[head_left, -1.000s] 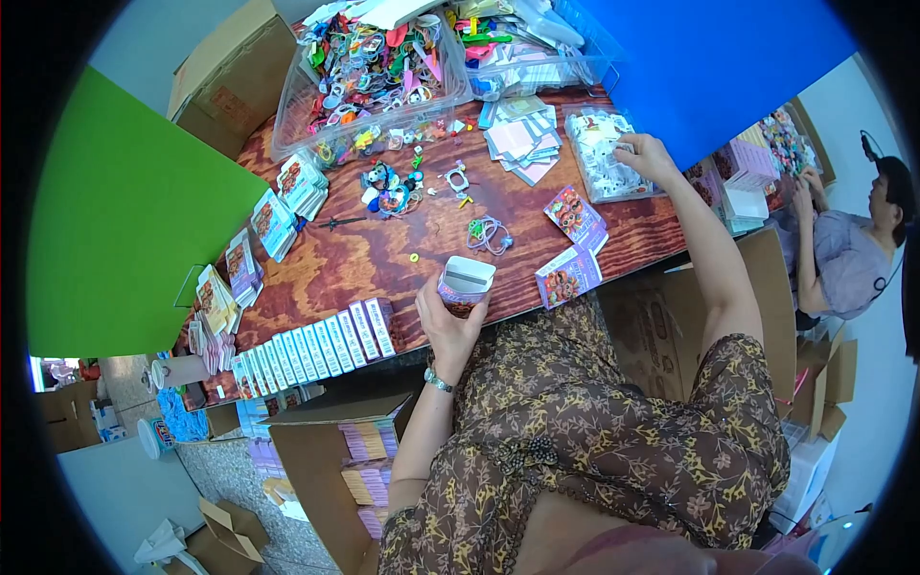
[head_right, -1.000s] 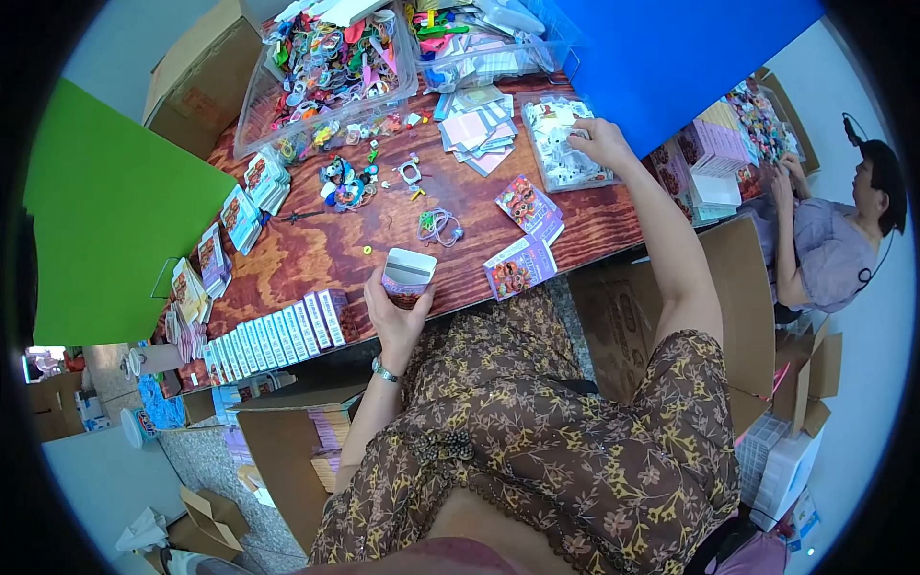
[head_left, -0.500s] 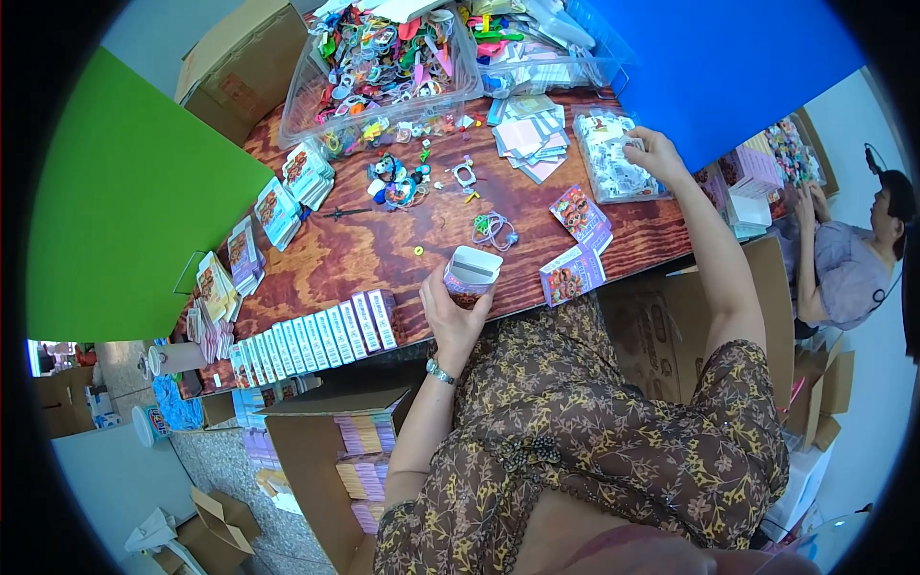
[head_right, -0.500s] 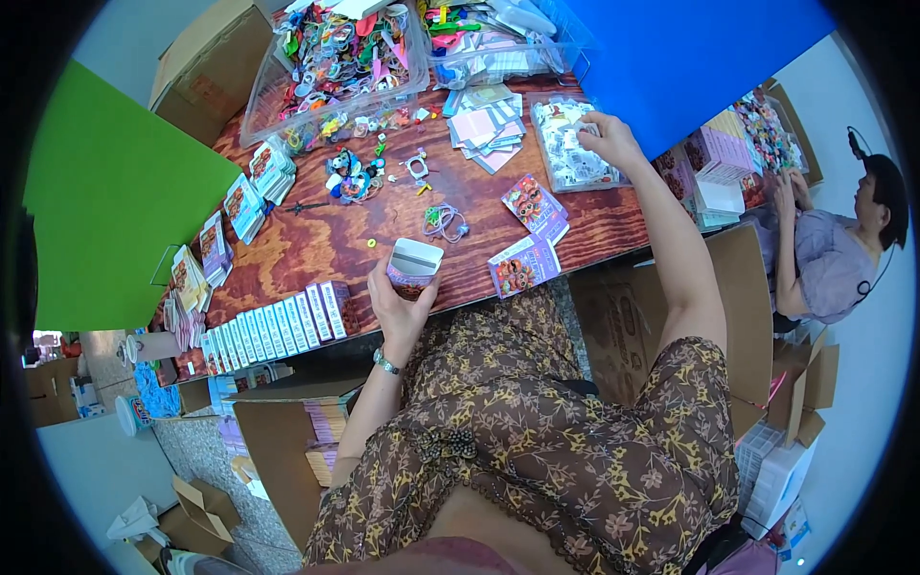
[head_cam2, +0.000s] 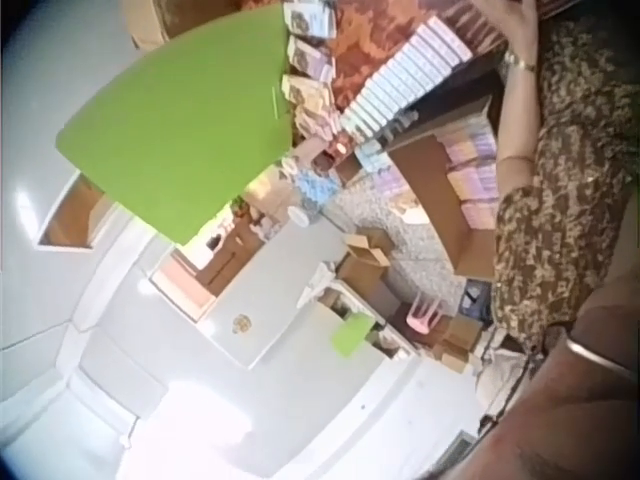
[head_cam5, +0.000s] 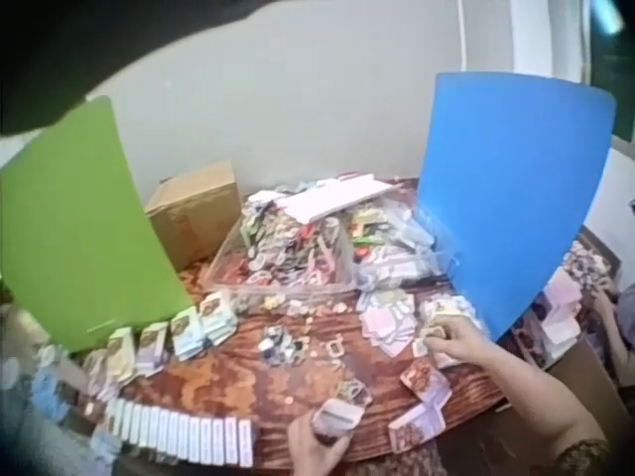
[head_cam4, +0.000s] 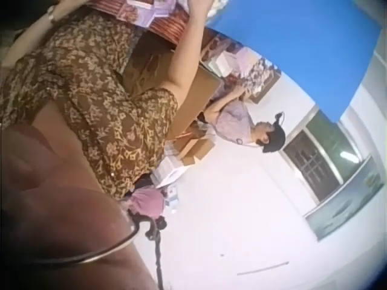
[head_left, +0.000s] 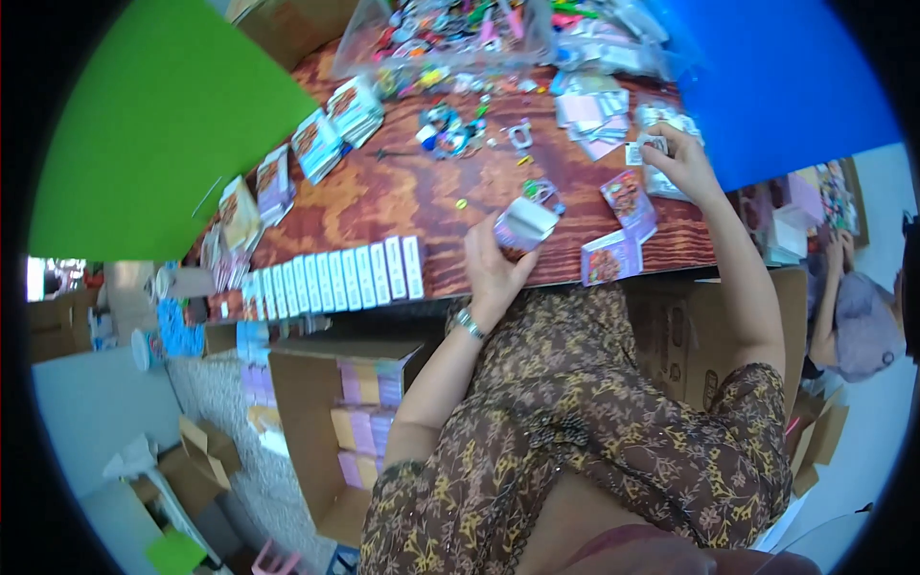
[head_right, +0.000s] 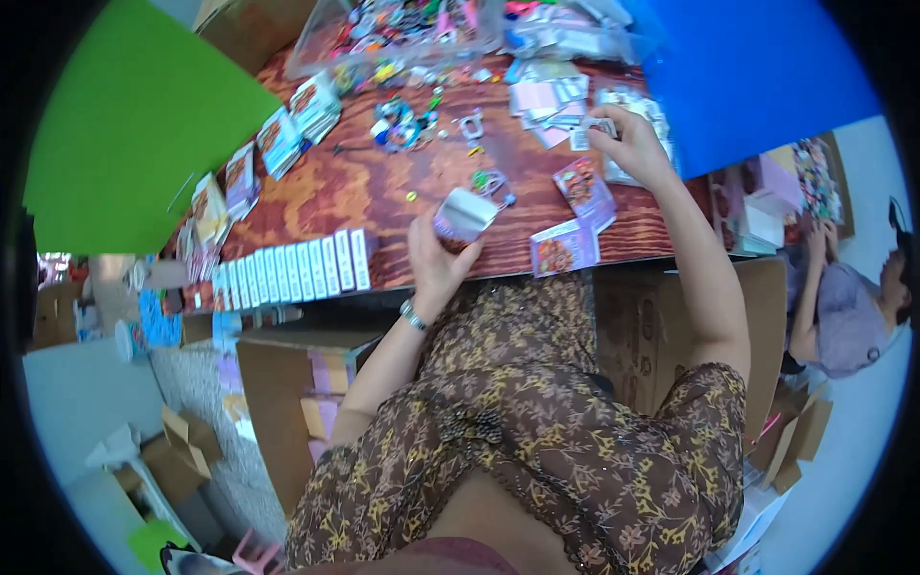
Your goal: Packing small cards and items into small boxes and packaging.
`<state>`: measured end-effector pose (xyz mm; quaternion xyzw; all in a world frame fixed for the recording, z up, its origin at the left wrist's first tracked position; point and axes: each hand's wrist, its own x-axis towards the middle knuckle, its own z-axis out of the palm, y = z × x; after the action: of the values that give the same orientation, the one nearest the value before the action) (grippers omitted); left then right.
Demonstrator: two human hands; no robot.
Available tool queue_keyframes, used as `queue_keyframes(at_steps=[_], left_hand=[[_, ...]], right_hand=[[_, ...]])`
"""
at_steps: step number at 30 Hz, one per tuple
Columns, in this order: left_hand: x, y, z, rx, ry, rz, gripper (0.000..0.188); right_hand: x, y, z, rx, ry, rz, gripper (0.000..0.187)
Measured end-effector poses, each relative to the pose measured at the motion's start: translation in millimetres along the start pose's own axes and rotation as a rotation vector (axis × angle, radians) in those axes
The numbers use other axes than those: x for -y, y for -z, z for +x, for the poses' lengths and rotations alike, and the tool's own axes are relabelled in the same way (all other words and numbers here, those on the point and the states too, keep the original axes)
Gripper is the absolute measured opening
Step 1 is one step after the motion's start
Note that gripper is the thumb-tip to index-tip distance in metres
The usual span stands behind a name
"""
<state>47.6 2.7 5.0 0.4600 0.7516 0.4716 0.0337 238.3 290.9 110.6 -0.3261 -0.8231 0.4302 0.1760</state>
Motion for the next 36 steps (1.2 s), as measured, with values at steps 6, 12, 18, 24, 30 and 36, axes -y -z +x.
queue_keyframes(at_steps=[6,12,18,24,30,36], left_hand=[[-8.3,-6.5,4.8,-0.040,-0.025,0.010,0.075],[-5.1,2.4,3.1,-0.059,0.004,-0.021,0.081],[-2.2,3.7,0.7,-0.200,-0.027,-0.087,0.100],[5.9,-0.8,-5.1,-0.223,-0.024,-0.110,0.107],[16.3,1.5,-17.3,-0.172,-0.067,-0.149,0.097],[24.0,17.9,-25.4,-0.128,-0.181,-0.236,0.060]], right_hand=[[72.9,-98.3,-16.0,0.179,0.450,-0.222,0.020],[99.7,-130.2,-23.5,0.329,0.607,-0.588,0.032],[95.4,-128.3,-32.5,0.070,0.807,-0.297,0.034],[64.3,-162.3,-60.7,-0.165,0.736,-0.215,0.034],[40.3,-180.1,-67.4,-0.053,0.557,-0.053,0.034],[29.2,-170.4,-61.7,0.028,0.661,-0.101,0.029]])
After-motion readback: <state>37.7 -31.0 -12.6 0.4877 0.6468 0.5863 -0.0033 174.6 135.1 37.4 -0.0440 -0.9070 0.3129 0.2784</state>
